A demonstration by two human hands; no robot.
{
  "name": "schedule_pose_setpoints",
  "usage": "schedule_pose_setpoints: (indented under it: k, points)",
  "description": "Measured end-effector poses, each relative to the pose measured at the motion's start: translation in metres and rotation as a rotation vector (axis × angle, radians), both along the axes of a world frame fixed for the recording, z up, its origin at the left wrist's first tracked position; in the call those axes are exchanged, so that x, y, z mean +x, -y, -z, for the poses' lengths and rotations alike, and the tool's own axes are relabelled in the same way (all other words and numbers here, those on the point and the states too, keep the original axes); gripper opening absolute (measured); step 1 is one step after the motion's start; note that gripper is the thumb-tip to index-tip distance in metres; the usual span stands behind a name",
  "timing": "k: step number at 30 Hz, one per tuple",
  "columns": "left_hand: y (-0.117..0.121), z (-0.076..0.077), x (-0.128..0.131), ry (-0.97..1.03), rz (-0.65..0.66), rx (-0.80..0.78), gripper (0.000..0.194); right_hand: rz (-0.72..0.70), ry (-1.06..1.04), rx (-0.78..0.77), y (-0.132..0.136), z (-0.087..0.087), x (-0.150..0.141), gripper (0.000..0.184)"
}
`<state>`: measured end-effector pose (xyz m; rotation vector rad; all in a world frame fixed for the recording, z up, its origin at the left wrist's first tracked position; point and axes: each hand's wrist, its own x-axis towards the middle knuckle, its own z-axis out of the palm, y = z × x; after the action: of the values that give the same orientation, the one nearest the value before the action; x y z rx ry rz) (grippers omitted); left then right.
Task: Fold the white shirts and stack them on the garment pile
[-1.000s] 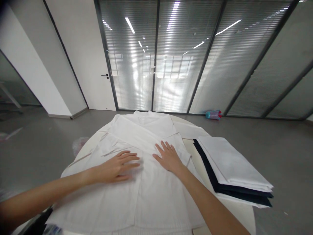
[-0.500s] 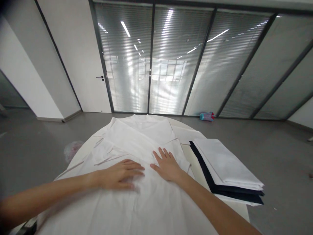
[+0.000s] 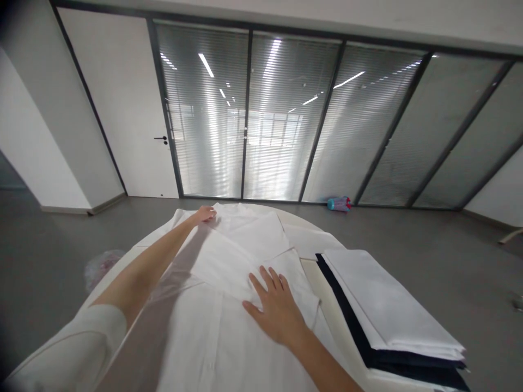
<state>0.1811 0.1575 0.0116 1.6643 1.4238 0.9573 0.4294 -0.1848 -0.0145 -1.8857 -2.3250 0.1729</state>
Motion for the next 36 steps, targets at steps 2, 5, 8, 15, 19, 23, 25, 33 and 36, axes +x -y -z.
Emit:
schedule_pose_setpoints:
  k: [2,5,8,15,19,23,25,33,36]
  points:
    - [-0.011,0.01,0.004,0.003,-0.031,-0.033,0.033,0.003,-0.015,-0.002,-0.001,0.001,0.001,0.073]
    - [-0.024,0.019,0.008,0.04,-0.068,-0.018,0.034,0.008,-0.026,-0.003,-0.001,0.002,0.001,0.072]
    - [-0.033,0.023,0.01,0.067,-0.098,0.038,0.032,0.009,-0.023,-0.004,-0.001,0.003,0.001,0.072]
    - [-0.036,0.035,0.011,0.061,-0.037,0.148,0.016,0.006,-0.028,0.001,-0.002,0.003,0.001,0.071]
    - [-0.027,0.039,-0.001,0.102,0.019,0.237,0.007,0.003,-0.027,-0.011,-0.003,0.005,0.002,0.07]
    - [-0.018,0.036,-0.013,0.115,0.109,0.325,0.017,-0.006,-0.027,-0.033,0.0,0.002,0.004,0.072]
    - [-0.014,0.035,-0.016,0.11,0.159,0.345,0.026,-0.016,-0.024,-0.056,-0.006,-0.009,0.003,0.074]
    - [-0.006,0.035,-0.021,0.097,0.222,0.377,0.039,0.188,-0.319,0.054,-0.153,-0.07,-0.017,0.05]
    - [-0.007,0.034,-0.022,0.089,0.241,0.382,0.04,0.355,-0.593,0.008,-0.22,-0.067,-0.03,0.056]
